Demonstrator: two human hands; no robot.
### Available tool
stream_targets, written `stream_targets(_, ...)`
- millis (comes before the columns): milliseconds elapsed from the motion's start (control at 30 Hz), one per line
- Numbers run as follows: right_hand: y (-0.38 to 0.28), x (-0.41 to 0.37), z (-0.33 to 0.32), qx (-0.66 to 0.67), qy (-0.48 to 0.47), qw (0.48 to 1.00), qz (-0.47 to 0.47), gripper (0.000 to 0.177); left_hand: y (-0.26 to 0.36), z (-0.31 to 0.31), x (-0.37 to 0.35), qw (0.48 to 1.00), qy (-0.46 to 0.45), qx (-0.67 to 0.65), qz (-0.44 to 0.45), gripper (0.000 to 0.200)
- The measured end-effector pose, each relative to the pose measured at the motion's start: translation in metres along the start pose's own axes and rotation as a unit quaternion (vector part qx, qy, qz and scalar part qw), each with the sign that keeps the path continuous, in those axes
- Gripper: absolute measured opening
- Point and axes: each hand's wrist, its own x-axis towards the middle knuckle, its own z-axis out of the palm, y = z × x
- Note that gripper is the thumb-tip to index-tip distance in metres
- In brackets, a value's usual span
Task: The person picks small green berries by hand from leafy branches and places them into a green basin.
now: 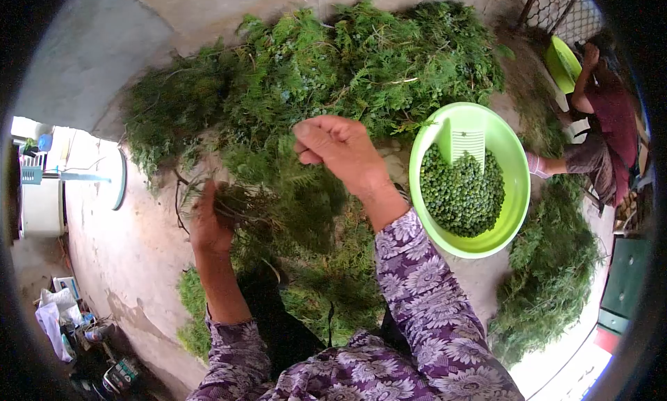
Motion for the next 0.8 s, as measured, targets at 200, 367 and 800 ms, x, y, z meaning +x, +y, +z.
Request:
stream_targets(200,-0.001,0.003,-0.002,0.051,0.040,0.997,0.029,0.025,0.010,-0.020,0.009,0.993,0.068,-0.087,-0.041,0.034)
stream_targets(367,0.005,0.004,0.005,0.021,0.047,0.998,0.023,0.023,0.015,-0.026,0.007,0.990,0.051,-0.124,-0.046,0.031)
stream_targets(800,0.027,-0.002,0.050,-0.258,-0.005,0.951,-0.171,0.016,-0.003,-0.015,-0.008,0.998,-0.030,0.055,0.022,0.033)
